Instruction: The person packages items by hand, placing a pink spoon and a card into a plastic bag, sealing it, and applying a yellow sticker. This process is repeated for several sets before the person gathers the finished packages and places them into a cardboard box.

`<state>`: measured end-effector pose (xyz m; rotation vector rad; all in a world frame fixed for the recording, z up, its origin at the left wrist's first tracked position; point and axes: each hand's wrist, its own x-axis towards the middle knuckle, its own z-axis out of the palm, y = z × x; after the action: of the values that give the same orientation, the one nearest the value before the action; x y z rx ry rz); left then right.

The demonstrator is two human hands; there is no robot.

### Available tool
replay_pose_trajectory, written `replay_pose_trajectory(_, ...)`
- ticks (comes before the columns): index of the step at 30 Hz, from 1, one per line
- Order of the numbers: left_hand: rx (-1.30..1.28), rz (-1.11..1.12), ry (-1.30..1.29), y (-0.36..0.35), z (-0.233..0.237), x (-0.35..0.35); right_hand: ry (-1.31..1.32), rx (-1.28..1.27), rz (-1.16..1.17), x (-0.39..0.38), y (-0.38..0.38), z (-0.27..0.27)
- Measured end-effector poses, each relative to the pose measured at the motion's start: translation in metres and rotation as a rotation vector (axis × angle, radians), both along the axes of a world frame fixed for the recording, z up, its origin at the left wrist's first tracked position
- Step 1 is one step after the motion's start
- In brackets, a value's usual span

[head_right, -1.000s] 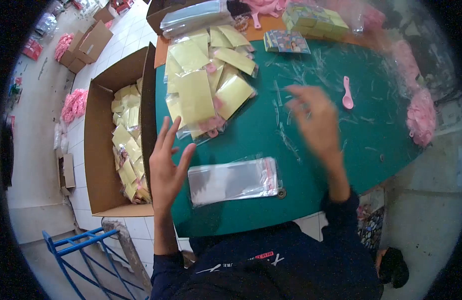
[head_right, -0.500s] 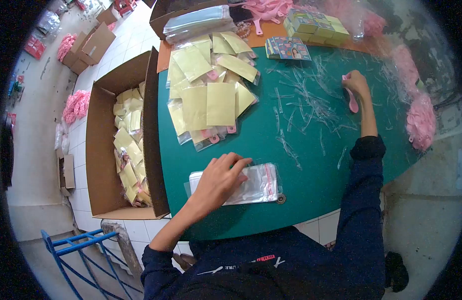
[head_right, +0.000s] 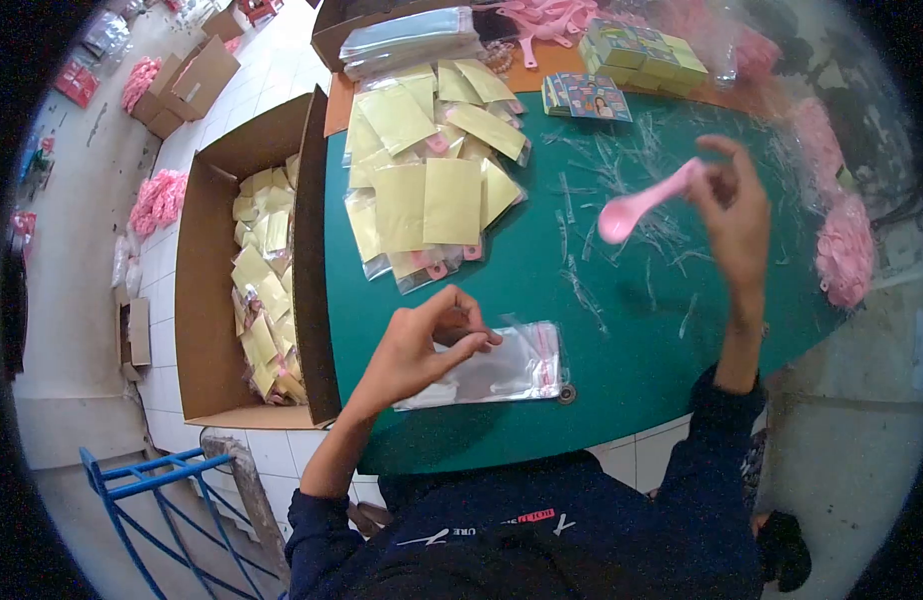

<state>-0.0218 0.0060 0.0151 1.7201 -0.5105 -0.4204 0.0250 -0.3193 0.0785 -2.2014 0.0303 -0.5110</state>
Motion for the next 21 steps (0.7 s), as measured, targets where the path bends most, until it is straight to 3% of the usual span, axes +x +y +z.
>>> replay_pose_trajectory(3,-0.142,0.014,0.330,0.007,0.007,0.003,0.013,0.159,0.101,-0.043,0.056,-0.019)
replay_pose_trajectory(9,-0.230,0.110,0.454,0.014,0.012,-0.003,-0.060,0.480,0.197,-0.076,0.100,-0.022)
replay_pose_trajectory(18,-0.221,0.000,0.298,0.011,0.006,-0.003,0.073,0.291,0.464,-0.070,0.116,-0.020)
replay_pose_trajectory(21,-0.192,0.053,0.257,0.007,0.009,-0.007,0.109,0.436,0.448,-0.067,0.121,-0.017)
